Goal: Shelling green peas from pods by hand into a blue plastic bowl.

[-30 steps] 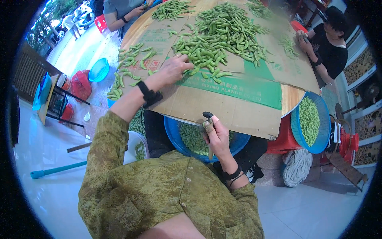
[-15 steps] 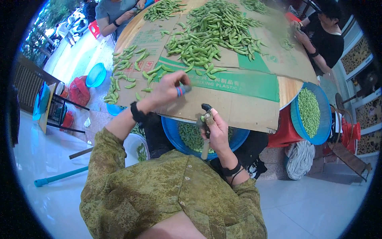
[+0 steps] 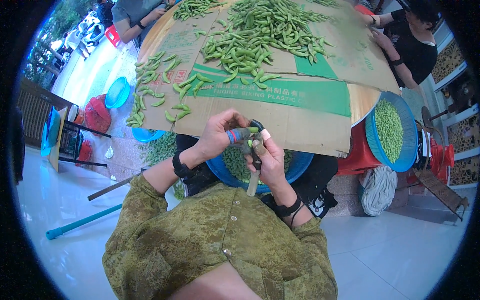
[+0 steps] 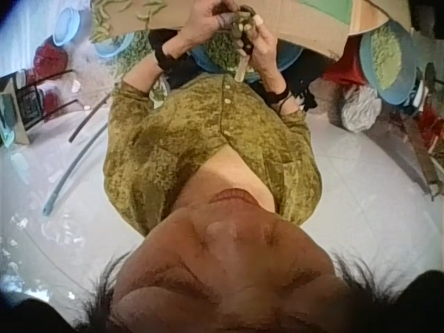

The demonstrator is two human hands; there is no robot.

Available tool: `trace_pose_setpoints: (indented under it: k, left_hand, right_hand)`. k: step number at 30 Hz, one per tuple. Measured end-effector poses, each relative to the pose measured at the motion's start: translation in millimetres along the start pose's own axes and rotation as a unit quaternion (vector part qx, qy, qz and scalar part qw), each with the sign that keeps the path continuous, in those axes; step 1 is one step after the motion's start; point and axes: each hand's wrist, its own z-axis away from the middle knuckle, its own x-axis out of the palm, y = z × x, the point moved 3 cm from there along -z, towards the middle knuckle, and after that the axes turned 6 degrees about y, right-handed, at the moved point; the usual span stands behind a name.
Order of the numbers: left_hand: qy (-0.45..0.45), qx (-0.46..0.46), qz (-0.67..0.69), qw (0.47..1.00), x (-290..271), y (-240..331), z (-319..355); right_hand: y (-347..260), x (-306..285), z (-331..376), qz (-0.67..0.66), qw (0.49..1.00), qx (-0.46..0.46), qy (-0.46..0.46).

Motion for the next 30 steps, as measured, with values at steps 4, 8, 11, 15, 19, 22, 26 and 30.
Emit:
trace_pose_setpoints:
  k: [4,8,11,15,19,22,26,30]
  left_hand:
    - [-0.003,0.022,0.011,1.0,2,-1,2]
    - [0.016,0.053,0.015,0.998,5,-2,6]
    - [0.012,0.065,0.04,0.997,1,-6,5]
    - [-0.048,-0.114,0.208,0.97,-5,-12,-3]
    - [-0.102,-0.204,0.297,0.927,-5,-20,3]
    - [-0.026,0.093,-0.145,0.985,-2,5,5]
    - [-0.034,0.363,-0.41,0.836,7,23,16]
    - [-0.076,0.373,-0.451,0.807,1,24,18]
  right_hand:
    - [-1,4,1,-0.009,1.0,-0.004,-0.003]
    - [-2,1,0,0.05,0.998,-0.032,0.02]
    - [0,-5,2,0.124,0.99,-0.059,0.031]
    - [-2,-10,3,0.096,0.994,-0.042,-0.009]
    - [-8,-5,6,0.137,0.99,-0.038,-0.006]
    - [-7,-11,3,0.112,0.994,0.002,0.016]
    - [-7,-10,6,0.034,0.996,0.075,0.019]
    - [-6,-3,7,0.018,0.994,0.104,0.018]
